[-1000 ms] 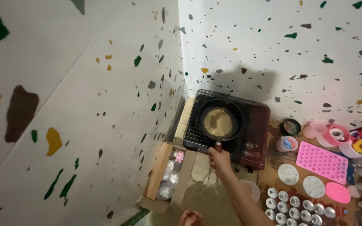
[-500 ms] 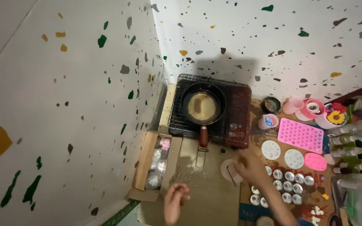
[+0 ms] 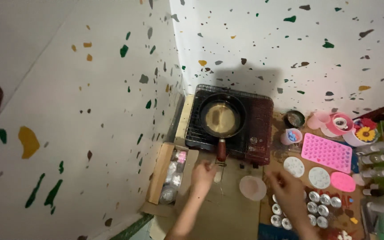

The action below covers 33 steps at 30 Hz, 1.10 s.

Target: Preparing and mixing scented wax for candle making.

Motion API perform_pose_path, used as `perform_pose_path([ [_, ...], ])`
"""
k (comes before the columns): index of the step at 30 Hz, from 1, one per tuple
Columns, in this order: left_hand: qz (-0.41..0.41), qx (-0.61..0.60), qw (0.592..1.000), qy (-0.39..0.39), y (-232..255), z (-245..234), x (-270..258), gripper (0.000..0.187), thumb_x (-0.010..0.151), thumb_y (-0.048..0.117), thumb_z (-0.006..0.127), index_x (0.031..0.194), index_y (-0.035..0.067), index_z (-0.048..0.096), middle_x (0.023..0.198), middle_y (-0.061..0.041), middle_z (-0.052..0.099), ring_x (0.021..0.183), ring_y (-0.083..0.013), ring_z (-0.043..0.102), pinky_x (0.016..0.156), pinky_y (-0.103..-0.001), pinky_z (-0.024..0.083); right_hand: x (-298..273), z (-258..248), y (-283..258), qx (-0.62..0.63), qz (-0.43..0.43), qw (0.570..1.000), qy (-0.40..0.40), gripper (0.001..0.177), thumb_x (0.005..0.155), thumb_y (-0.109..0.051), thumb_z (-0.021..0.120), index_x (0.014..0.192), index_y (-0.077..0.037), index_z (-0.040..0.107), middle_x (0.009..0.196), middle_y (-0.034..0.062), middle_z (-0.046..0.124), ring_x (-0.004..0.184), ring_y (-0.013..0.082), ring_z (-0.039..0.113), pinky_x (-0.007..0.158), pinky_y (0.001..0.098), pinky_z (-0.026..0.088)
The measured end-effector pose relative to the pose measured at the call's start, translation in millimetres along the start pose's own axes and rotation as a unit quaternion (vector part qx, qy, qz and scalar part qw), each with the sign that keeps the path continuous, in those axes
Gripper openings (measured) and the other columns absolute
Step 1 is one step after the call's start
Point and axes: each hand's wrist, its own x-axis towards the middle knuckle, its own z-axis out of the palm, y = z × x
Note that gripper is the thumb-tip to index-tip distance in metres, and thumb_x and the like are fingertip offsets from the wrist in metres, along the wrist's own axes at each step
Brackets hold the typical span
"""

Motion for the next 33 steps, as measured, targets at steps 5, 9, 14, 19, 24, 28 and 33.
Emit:
perform_pose_path([
  [5,-0.009,0.036,0.999,0.018,23.3,-0.2,0.2,0.041,0.093,0.048,0.067,0.098,0.007,0.068,0.082,-0.006,0.067,0.071,-0.0223,0.064,0.066,-0.036,0.054,77.0,-0.3,-66.4,0.001,-0.214,0.974,0.075,0.016,0.092,-0.016,0.069,0.098,-0.002,0.075,0.075,0.0063,0.066,0.061,0.0180,0.054,0.057,0.0308,0.043],
  [9,0.020,0.028,0.998,0.056,23.6,7.2,6.0,0.038,0.085,0.045,0.072,0.102,0.010,0.075,0.087,-0.008,0.076,0.077,-0.0277,0.071,0.070,-0.038,0.056,142.1,38.6,-73.8,-0.020,-0.321,0.946,0.037,0.010,0.085,-0.011,0.072,0.092,-0.003,0.074,0.083,0.0067,0.070,0.067,0.0235,0.062,0.063,0.0335,0.049],
  [14,-0.018,0.021,0.999,-0.031,63.2,-28.7,-11.4,0.030,0.095,0.038,0.067,0.101,0.009,0.073,0.083,-0.005,0.074,0.068,-0.0197,0.068,0.063,-0.033,0.053,180.4,69.1,-86.9,-0.050,-0.327,0.942,-0.063,0.015,0.081,-0.013,0.074,0.085,0.001,0.073,0.078,0.0082,0.070,0.061,0.0227,0.061,0.060,0.0336,0.050],
  [19,-0.041,-0.002,0.999,-0.021,21.6,10.5,20.9,0.036,0.091,0.042,0.067,0.115,0.017,0.075,0.085,0.001,0.077,0.069,-0.0154,0.069,0.062,-0.029,0.053,192.4,81.4,-105.7,-0.023,-0.302,0.948,-0.094,0.011,0.079,-0.010,0.074,0.086,-0.002,0.076,0.077,0.0071,0.074,0.058,0.0207,0.061,0.059,0.0327,0.051],
  [24,-0.034,-0.043,0.998,-0.041,35.3,-4.9,12.5,0.043,0.094,0.048,0.064,0.122,0.016,0.074,0.098,0.001,0.079,0.082,-0.0162,0.072,0.070,-0.028,0.052,184.9,75.8,-95.4,-0.157,-0.310,0.936,-0.059,0.020,0.094,-0.015,0.061,0.095,0.002,0.072,0.091,0.0151,0.075,0.076,0.0345,0.068,0.071,0.0418,0.055],
  [28,-0.048,0.005,0.994,-0.097,38.3,-8.0,12.5,0.036,0.099,0.043,0.057,0.122,0.018,0.069,0.102,0.000,0.075,0.086,-0.0180,0.071,0.074,-0.033,0.052,185.2,89.2,-98.1,-0.155,-0.299,0.934,-0.122,0.021,0.090,-0.013,0.061,0.098,0.003,0.073,0.101,0.0137,0.076,0.078,0.0340,0.071,0.074,0.0408,0.057],
  [33,-0.066,-0.061,0.994,-0.057,36.3,-5.1,9.0,0.040,0.095,0.044,0.062,0.118,0.014,0.073,0.094,-0.001,0.077,0.078,-0.0164,0.069,0.067,-0.029,0.052,209.3,118.4,-97.3,-0.005,-0.358,0.928,-0.106,0.027,0.086,-0.011,0.068,0.110,-0.001,0.076,0.111,0.0103,0.078,0.089,0.0261,0.071,0.081,0.0344,0.055],
])
